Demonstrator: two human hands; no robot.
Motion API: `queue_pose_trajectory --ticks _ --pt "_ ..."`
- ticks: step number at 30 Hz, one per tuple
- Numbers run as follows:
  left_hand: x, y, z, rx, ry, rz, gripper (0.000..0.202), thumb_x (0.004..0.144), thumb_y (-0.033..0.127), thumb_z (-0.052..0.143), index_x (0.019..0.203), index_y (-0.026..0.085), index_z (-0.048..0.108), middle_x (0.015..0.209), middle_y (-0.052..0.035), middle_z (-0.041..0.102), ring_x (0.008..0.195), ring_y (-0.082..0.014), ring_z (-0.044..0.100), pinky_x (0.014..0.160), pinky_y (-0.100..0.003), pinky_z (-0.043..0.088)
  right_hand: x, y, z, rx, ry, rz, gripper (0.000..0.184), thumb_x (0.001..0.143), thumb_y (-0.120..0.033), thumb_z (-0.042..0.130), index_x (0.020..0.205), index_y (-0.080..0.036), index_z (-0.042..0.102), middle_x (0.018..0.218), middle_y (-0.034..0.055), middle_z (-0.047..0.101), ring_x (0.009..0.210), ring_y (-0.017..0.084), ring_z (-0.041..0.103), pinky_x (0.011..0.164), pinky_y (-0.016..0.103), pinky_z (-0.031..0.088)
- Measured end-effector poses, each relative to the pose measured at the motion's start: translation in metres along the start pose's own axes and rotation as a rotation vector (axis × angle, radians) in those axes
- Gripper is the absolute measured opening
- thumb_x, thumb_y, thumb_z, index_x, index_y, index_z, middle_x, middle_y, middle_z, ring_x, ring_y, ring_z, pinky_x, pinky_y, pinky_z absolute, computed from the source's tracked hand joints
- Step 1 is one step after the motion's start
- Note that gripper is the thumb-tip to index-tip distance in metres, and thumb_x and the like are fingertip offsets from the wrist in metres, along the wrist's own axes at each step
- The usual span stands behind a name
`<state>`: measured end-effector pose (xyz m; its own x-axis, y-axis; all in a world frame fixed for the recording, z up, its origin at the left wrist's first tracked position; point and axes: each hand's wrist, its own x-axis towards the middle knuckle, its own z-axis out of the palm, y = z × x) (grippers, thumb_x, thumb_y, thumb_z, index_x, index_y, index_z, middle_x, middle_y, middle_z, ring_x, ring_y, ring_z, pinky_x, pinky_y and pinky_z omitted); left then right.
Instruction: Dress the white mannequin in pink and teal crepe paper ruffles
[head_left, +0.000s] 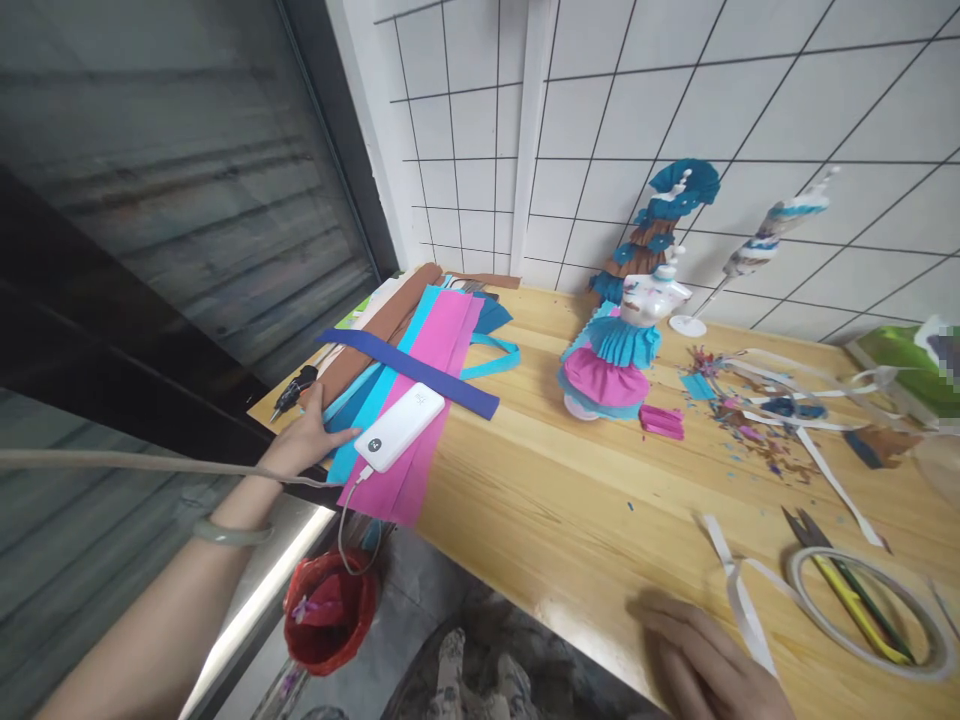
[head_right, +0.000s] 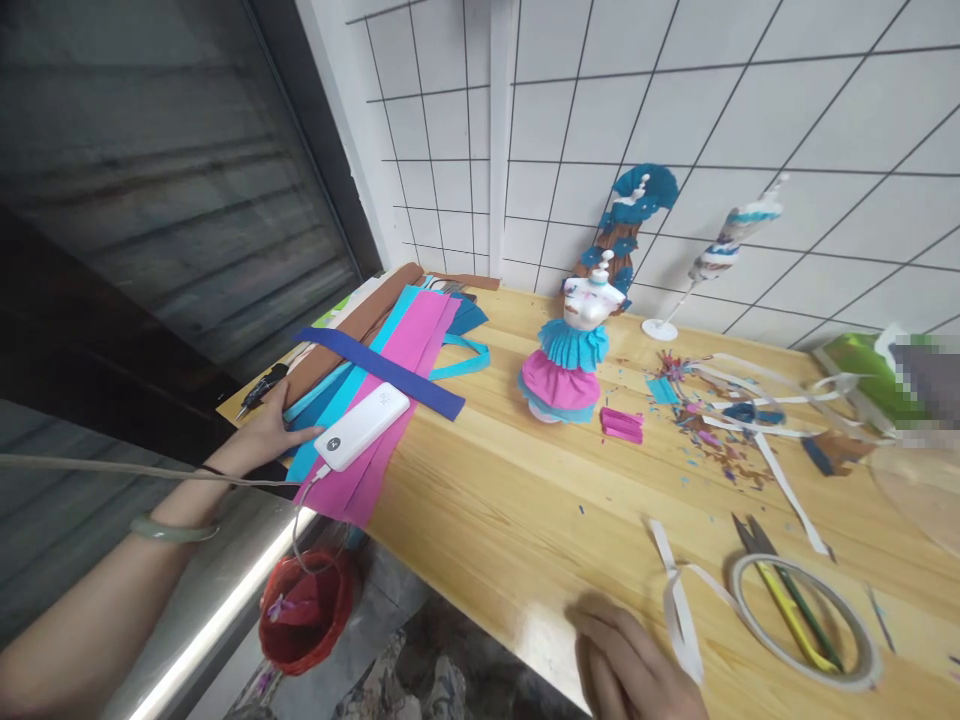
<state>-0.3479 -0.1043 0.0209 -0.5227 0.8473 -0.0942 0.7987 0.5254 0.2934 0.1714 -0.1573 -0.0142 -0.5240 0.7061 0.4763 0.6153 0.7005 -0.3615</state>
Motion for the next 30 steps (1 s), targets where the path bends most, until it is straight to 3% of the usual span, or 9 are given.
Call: queue_pose_trajectory --ticks 2,5,7,11,14,16,18,23,30 --pt "-0.005 0.008 0.005 0.036 -0.058 -0.009 0.108 0.067 0.057 0.064 0.147 0.014 0.005 0.121 -0.0183 0.057 0.096 -0.0305 0.063 0.075 -0.035 0.048 0.016 -0.006 0.003 0.044 -0.075 0.007 0.02 0.09 -0.026 0.046 0.101 -0.023 0.063 0.097 0.0055 0.071 0.086 0.015 0.07 0.071 0.021 0.057" --pt "-0.01 0.02 0.003 0.074 -0.056 0.02 0.092 0.075 0.048 0.059 0.146 0.015 0.012 0.119 -0.0171 0.058 0.096 -0.0294 0.063 0.076 -0.035 0.048 0.053 -0.02 0.015 0.126 -0.225 0.008 0.027 0.09 -0.018 0.043 0.11 -0.022 0.06 0.105 0.0071 0.069 0.092 0.016 0.068 0.075 0.025 0.057" --pt "-0.016 0.028 -0.001 0.171 -0.007 0.055 0.081 0.078 0.046 0.055 0.145 0.017 0.02 0.117 -0.0179 0.058 0.097 -0.032 0.061 0.079 -0.039 0.046 0.08 -0.031 0.028 0.221 -0.289 0.011 0.029 0.09 -0.015 0.041 0.11 -0.021 0.06 0.107 0.0088 0.068 0.097 0.017 0.066 0.08 0.028 0.056" --pt "-0.03 0.046 -0.006 0.408 0.234 0.119 0.057 0.082 0.05 0.047 0.129 0.018 0.049 0.113 -0.0209 0.055 0.107 -0.0408 0.052 0.084 -0.049 0.042 0.124 -0.052 0.057 0.375 -0.316 -0.003 0.029 0.088 -0.013 0.042 0.11 -0.018 0.06 0.104 0.0096 0.067 0.092 0.018 0.066 0.08 0.03 0.055" --pt "-0.034 0.057 -0.005 0.35 0.233 0.178 0.051 0.086 0.055 0.038 0.105 0.017 0.067 0.103 -0.0181 0.057 0.103 -0.0364 0.053 0.087 -0.044 0.041 0.144 -0.065 0.074 0.401 -0.35 -0.009 0.03 0.085 -0.009 0.043 0.109 -0.015 0.06 0.101 0.0095 0.067 0.09 0.018 0.065 0.079 0.031 0.054" --pt "-0.034 0.062 -0.002 0.327 0.266 0.191 0.059 0.082 0.063 0.039 0.103 0.017 0.068 0.103 -0.0181 0.056 0.105 -0.0377 0.051 0.09 -0.045 0.04 0.15 -0.069 0.084 0.407 -0.343 -0.06 0.03 0.083 -0.007 0.043 0.106 -0.015 0.062 0.1 0.0095 0.066 0.091 0.018 0.064 0.08 0.03 0.053" --pt "-0.034 0.066 0.002 0.3 0.254 0.233 0.069 0.076 0.07 0.042 0.115 0.017 0.062 0.108 -0.0186 0.055 0.109 -0.0392 0.049 0.091 -0.046 0.039 0.151 -0.07 0.095 0.409 -0.311 -0.097 0.03 0.082 -0.006 0.043 0.103 -0.015 0.063 0.096 0.0094 0.066 0.089 0.018 0.063 0.078 0.029 0.053" --pt "-0.037 0.073 0.015 0.146 -0.079 0.444 0.082 0.074 0.062 0.054 0.141 0.022 0.031 0.119 -0.0135 0.058 0.111 -0.0316 0.053 0.092 -0.038 0.04 0.139 -0.061 0.117 0.415 -0.224 -0.1 0.031 0.08 -0.002 0.043 0.097 -0.016 0.064 0.092 0.01 0.065 0.091 0.02 0.059 0.08 0.033 0.051" --pt "-0.047 0.077 0.011 0.053 -0.045 0.374 0.077 0.07 0.042 0.063 0.139 0.024 0.033 0.119 -0.0099 0.061 0.107 -0.0304 0.058 0.086 -0.036 0.044 0.133 -0.056 0.121 0.456 -0.183 -0.125 0.031 0.08 -0.001 0.043 0.095 -0.018 0.064 0.09 0.0087 0.064 0.089 0.019 0.059 0.077 0.034 0.051"
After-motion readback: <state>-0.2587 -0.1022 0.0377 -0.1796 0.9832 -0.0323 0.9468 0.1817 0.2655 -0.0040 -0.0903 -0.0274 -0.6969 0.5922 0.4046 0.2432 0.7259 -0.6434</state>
